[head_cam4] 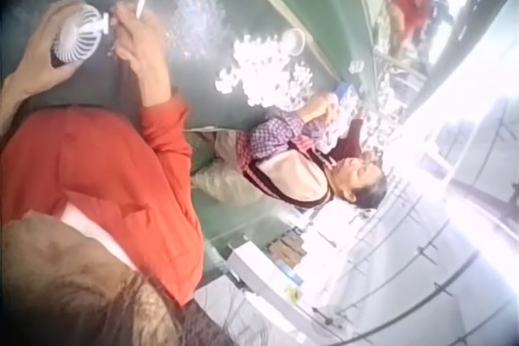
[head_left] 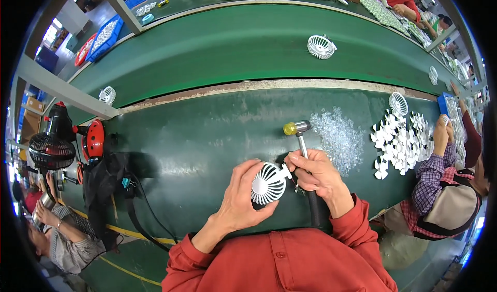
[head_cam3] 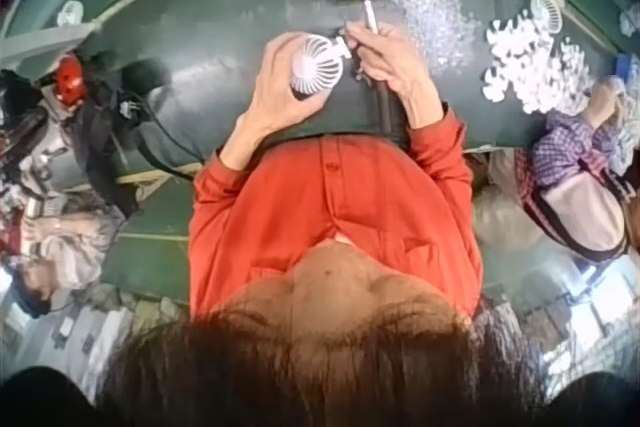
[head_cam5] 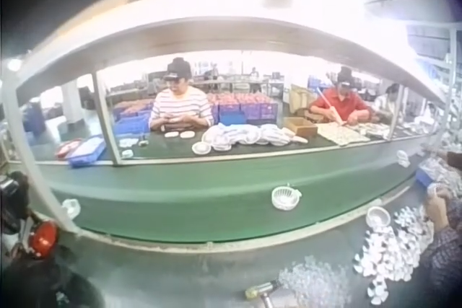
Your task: The person takes plastic fan casing components from a conveyor belt, aligns and fits the pieces together by hand, and taps them securely into place using a small mallet.
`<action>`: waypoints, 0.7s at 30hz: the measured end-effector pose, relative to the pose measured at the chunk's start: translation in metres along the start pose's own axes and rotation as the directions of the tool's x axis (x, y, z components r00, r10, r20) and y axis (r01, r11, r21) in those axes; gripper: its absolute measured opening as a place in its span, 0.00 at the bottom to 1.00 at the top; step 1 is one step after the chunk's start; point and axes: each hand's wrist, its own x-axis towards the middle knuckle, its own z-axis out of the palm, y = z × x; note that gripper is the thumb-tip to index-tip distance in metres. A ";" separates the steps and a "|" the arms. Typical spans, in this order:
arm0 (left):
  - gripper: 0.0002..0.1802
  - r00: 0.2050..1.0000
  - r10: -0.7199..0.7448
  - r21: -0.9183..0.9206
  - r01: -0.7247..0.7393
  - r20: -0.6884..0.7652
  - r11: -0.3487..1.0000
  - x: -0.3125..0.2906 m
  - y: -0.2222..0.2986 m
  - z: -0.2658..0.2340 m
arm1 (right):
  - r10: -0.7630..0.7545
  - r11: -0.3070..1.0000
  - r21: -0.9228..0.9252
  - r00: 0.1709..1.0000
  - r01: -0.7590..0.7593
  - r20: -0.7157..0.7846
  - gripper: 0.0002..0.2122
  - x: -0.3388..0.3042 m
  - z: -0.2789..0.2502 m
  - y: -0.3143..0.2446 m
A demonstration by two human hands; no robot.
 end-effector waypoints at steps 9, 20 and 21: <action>0.44 0.999 0.030 -0.083 -0.028 0.024 0.996 0.002 0.001 0.005 | 0.084 0.994 0.070 0.995 -0.088 0.049 0.10 0.003 -0.004 0.012; 0.45 0.997 -0.068 -0.228 0.075 0.038 0.971 0.001 -0.007 0.005 | -0.065 0.988 0.144 0.991 0.048 0.117 0.09 0.006 -0.004 0.023; 0.45 0.997 -0.070 -0.233 0.076 0.034 0.970 0.001 -0.006 0.005 | -0.065 0.988 0.145 0.991 0.048 0.117 0.09 0.005 -0.004 0.024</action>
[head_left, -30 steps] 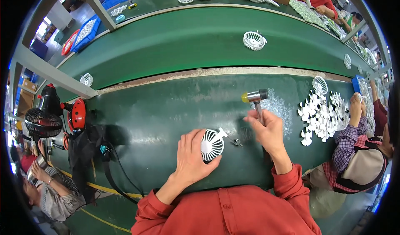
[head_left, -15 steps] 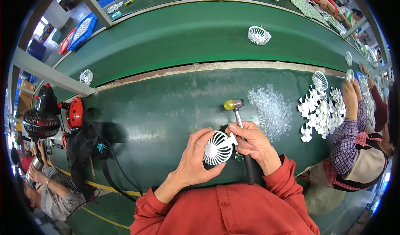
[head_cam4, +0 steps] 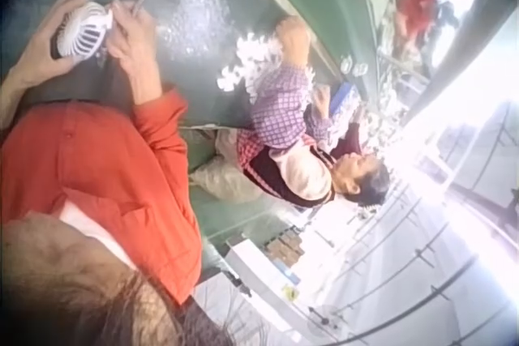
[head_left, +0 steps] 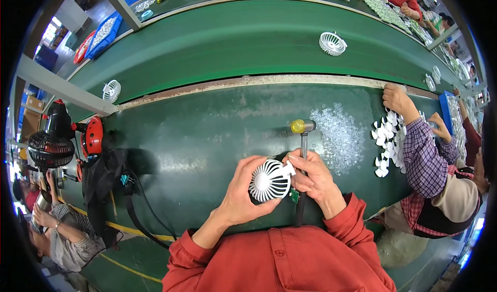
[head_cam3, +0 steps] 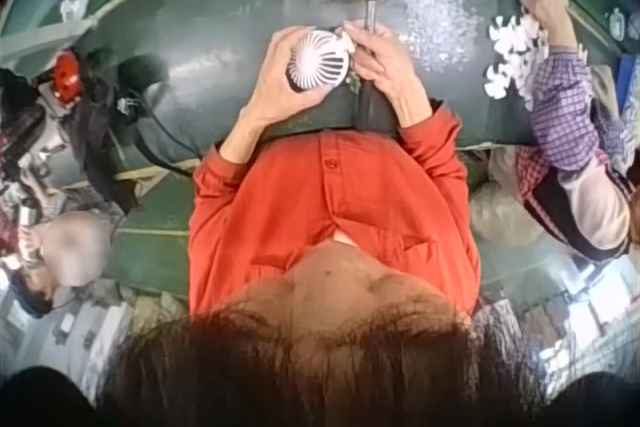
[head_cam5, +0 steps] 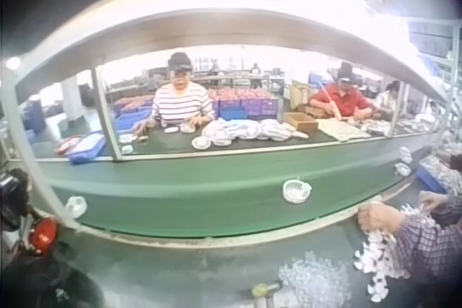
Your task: The person takes plastic fan casing components from a conveyor belt, aligns and fits the pieces together by hand, and taps them securely into place using a small mallet.
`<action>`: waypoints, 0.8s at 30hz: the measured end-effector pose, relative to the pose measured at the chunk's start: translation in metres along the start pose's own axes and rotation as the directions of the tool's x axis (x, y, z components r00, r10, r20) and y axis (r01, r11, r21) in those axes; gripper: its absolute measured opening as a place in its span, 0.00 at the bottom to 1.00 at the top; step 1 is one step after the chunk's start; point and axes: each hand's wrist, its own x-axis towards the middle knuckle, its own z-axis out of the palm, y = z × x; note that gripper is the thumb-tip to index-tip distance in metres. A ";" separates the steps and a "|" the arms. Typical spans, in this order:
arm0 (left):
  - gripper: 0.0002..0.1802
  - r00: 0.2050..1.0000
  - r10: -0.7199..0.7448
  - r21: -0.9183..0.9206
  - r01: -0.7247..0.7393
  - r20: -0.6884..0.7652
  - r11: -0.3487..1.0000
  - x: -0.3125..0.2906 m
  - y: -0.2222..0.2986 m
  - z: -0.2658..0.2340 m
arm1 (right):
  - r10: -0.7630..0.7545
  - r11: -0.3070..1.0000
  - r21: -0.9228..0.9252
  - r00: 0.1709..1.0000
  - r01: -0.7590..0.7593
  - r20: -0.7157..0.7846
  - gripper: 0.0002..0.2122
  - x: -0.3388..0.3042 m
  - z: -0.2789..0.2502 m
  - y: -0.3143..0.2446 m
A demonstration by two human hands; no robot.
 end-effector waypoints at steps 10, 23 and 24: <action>0.42 0.997 0.012 0.242 0.007 -0.076 0.970 0.003 0.014 -0.001 | -0.327 0.685 -0.721 0.928 0.103 -0.177 0.11 -0.019 0.024 0.000; 0.43 0.990 0.025 0.378 0.031 -0.142 0.925 0.002 0.014 -0.002 | -0.379 0.512 -0.854 0.916 0.093 -0.128 0.06 -0.022 0.020 0.002; 0.44 0.990 0.015 0.380 0.041 -0.143 0.924 0.002 0.014 -0.003 | -0.378 0.514 -0.853 0.917 0.094 -0.126 0.06 -0.022 0.021 0.002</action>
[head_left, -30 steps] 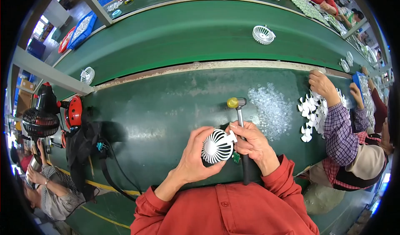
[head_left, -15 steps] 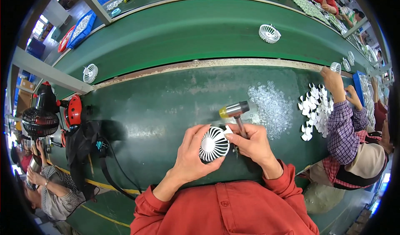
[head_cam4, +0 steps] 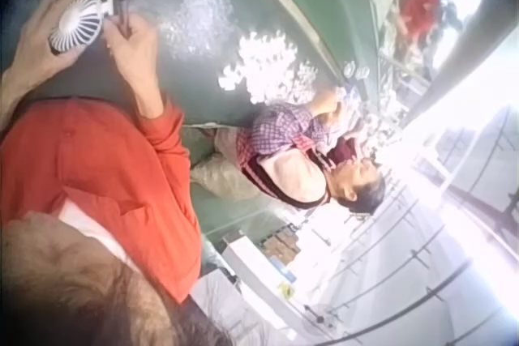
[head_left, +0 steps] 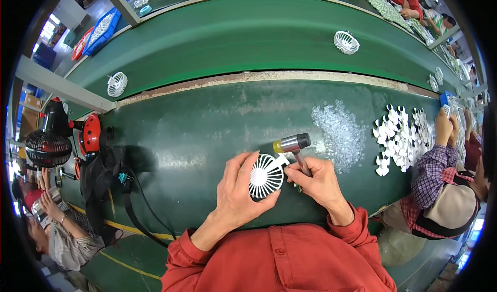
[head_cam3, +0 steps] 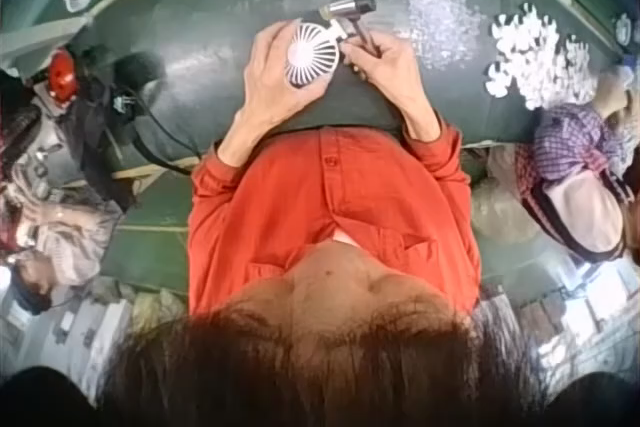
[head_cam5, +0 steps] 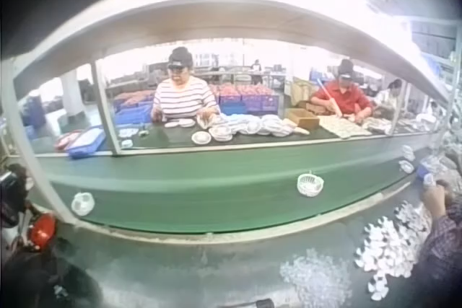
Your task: The person takes plastic fan casing components from a conveyor belt, aligns and fits the pieces together by hand, and taps them securely into place using a small mallet.
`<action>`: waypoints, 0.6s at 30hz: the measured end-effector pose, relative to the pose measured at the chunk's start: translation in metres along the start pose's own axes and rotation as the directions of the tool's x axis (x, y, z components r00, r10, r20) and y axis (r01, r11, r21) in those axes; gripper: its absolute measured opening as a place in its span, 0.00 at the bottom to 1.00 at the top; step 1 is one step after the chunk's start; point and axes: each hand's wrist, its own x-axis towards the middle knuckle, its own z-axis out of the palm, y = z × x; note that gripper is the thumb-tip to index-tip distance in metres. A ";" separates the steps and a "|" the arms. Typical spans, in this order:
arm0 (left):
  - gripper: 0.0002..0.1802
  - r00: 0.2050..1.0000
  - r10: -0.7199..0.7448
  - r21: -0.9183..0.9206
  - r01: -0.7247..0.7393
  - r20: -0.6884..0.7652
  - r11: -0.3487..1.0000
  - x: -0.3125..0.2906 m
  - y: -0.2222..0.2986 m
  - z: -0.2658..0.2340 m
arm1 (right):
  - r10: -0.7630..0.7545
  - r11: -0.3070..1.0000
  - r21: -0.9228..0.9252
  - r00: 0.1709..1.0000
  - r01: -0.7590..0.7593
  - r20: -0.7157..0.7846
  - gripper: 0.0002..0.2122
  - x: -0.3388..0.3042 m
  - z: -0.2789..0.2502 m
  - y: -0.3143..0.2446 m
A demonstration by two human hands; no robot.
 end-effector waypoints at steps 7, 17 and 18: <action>0.48 0.848 -0.303 -0.429 0.491 0.434 0.758 0.010 -0.013 -0.014 | 0.086 0.985 0.156 0.992 -0.071 -0.089 0.06 0.001 -0.002 -0.002; 0.14 0.997 0.065 0.139 -0.058 -0.052 0.989 0.108 -0.034 -0.028 | -0.253 0.965 -0.039 0.878 0.260 -0.406 0.10 0.011 -0.002 -0.017; 0.15 0.981 0.150 0.261 -0.113 -0.124 0.959 0.122 -0.050 -0.027 | -0.288 0.953 -0.049 0.849 0.298 -0.444 0.13 0.009 -0.002 -0.021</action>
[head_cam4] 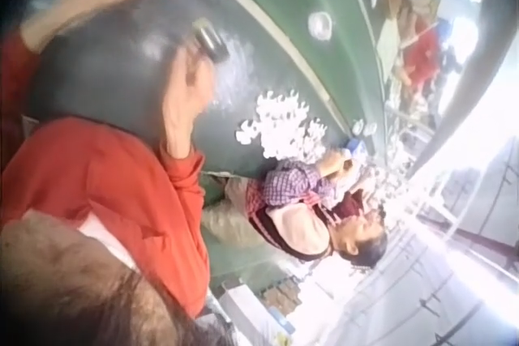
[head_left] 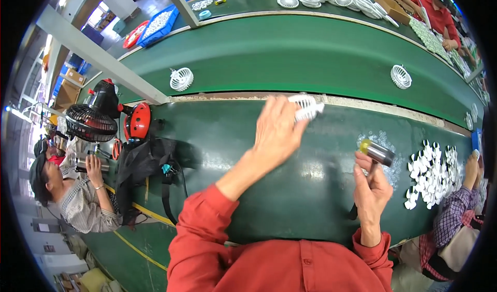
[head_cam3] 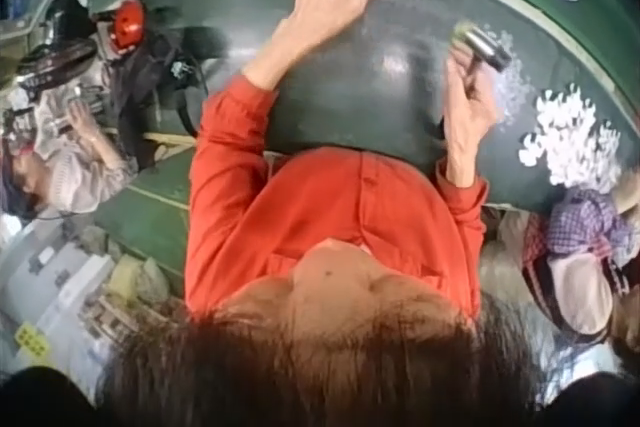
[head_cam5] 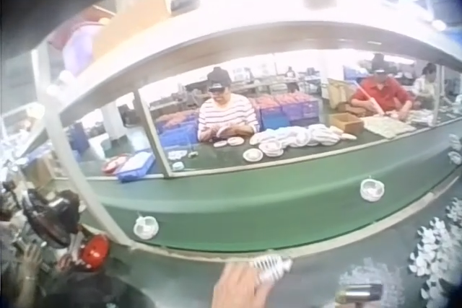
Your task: The person takes plastic fan casing components from a conveyor belt, aligns and fits the pieces together by hand, and taps them securely into place using a small mallet.
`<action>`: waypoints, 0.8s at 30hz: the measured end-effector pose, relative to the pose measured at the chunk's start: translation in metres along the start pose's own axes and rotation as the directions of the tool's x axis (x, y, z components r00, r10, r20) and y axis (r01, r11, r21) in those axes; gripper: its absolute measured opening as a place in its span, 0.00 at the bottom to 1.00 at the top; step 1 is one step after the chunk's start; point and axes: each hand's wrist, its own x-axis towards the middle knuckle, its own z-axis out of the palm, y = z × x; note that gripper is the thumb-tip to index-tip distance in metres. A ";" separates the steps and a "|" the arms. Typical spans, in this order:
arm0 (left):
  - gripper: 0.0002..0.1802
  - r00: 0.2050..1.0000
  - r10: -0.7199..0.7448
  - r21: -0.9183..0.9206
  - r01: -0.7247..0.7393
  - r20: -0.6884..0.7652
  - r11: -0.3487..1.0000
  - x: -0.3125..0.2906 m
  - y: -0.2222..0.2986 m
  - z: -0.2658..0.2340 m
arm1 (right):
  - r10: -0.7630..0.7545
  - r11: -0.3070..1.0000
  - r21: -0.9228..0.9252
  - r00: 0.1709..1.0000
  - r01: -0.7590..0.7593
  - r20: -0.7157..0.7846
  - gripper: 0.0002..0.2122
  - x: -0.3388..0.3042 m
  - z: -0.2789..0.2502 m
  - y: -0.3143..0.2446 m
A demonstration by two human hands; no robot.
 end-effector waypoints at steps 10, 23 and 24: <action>0.25 0.939 -0.202 0.599 0.335 -0.279 0.727 0.021 -0.207 -0.045 | -0.214 0.930 0.307 0.977 0.203 0.002 0.15 -0.018 -0.017 0.011; 0.14 0.904 -0.315 0.416 0.416 -0.290 0.809 0.015 -0.163 -0.072 | -0.048 0.972 0.231 0.998 0.037 0.039 0.09 -0.004 -0.009 0.005; 0.14 0.887 -0.357 0.284 0.437 -0.294 0.853 0.011 -0.138 -0.067 | -0.039 0.972 0.233 0.996 0.019 0.080 0.09 -0.002 -0.008 0.004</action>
